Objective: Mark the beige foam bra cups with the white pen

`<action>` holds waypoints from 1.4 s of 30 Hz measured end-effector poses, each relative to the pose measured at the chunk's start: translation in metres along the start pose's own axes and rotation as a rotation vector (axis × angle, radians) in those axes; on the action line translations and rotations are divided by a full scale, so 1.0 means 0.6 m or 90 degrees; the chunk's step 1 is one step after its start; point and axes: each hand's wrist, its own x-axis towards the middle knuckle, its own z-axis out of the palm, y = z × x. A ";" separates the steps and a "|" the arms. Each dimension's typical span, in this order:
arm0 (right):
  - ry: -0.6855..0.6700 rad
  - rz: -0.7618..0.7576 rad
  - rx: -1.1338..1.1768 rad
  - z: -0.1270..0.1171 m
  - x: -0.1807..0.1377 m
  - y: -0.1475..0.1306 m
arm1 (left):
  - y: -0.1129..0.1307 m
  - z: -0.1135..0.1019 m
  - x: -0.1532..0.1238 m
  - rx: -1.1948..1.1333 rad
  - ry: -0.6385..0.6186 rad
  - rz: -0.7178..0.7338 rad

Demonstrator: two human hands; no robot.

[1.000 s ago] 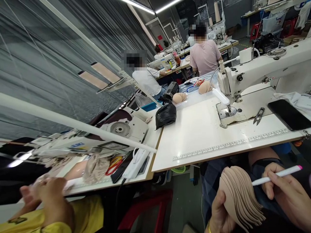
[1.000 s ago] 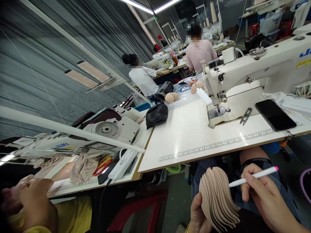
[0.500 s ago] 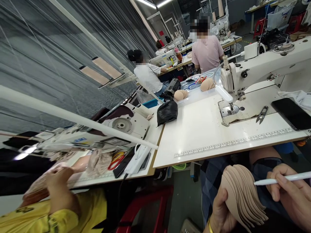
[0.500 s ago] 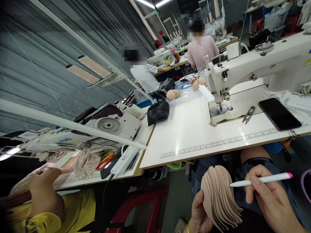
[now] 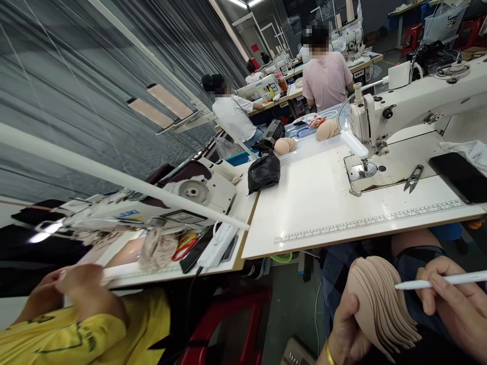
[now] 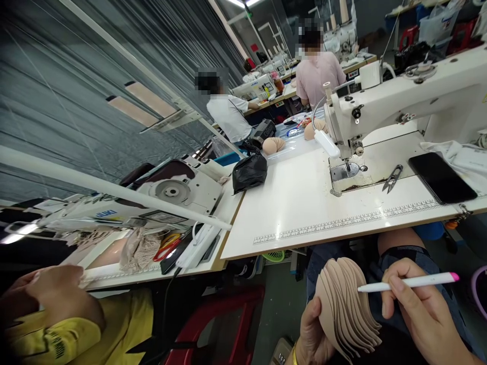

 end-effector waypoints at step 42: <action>-0.044 -0.045 -0.036 0.003 0.000 -0.007 | -0.003 0.001 -0.002 -0.019 0.050 0.006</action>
